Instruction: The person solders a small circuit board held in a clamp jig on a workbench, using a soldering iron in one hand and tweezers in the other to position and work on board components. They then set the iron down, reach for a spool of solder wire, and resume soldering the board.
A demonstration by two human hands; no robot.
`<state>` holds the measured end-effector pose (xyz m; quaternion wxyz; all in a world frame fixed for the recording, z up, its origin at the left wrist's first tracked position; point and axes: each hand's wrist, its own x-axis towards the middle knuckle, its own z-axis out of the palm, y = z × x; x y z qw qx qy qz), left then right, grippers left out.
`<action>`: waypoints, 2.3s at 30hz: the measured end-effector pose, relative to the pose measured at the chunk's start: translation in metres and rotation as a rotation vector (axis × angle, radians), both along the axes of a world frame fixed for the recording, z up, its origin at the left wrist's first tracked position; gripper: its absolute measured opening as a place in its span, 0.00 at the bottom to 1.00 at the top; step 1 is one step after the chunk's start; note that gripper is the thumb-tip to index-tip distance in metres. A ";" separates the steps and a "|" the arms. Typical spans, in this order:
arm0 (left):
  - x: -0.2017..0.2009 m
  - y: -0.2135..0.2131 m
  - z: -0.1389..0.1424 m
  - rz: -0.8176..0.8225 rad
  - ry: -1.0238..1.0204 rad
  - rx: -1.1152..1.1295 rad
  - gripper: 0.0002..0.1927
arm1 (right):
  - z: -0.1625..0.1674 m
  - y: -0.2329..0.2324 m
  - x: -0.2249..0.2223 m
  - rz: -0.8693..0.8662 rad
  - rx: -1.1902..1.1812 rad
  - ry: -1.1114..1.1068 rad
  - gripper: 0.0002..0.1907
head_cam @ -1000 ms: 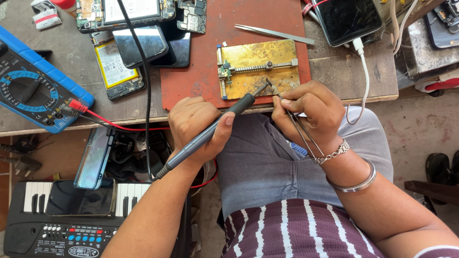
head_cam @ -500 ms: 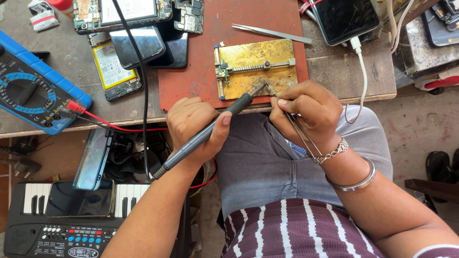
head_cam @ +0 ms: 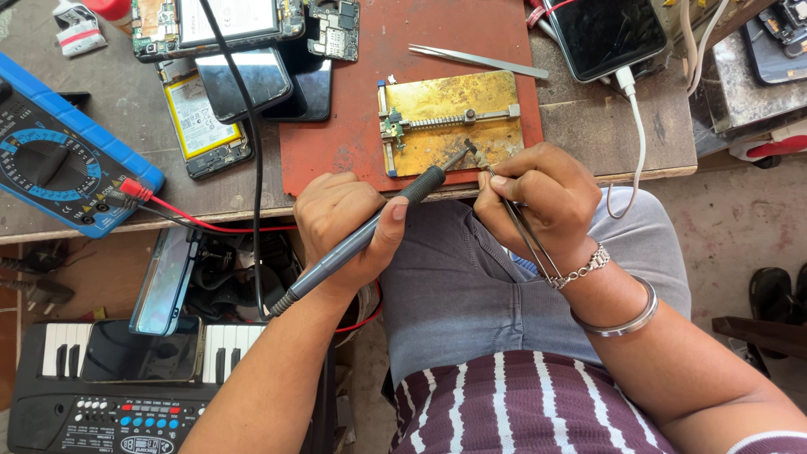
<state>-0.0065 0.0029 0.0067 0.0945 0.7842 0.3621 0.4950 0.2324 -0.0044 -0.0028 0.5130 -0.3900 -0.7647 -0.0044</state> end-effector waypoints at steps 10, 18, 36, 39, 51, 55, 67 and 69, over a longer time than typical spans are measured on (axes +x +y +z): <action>0.000 0.001 0.000 -0.014 0.010 0.008 0.23 | 0.002 -0.003 -0.002 -0.046 -0.030 0.014 0.15; -0.001 0.001 -0.001 -0.014 0.013 0.015 0.23 | 0.007 -0.004 -0.003 -0.064 -0.081 0.014 0.15; -0.001 0.002 -0.001 -0.015 0.017 0.025 0.23 | 0.004 -0.004 0.002 -0.007 -0.071 0.034 0.14; 0.000 0.002 -0.001 -0.002 0.014 0.028 0.23 | 0.005 -0.003 0.002 -0.014 -0.065 0.017 0.15; 0.000 0.002 -0.002 -0.008 0.015 0.026 0.23 | 0.010 -0.004 -0.002 -0.050 -0.117 0.028 0.16; 0.000 0.002 -0.001 -0.012 0.014 0.031 0.23 | 0.010 -0.004 -0.002 -0.049 -0.137 0.030 0.16; 0.001 0.002 0.000 -0.009 0.019 0.021 0.23 | 0.004 -0.003 0.004 -0.016 -0.111 0.082 0.15; 0.001 0.001 0.001 -0.005 0.012 0.019 0.22 | 0.004 -0.003 0.004 -0.003 -0.114 0.055 0.15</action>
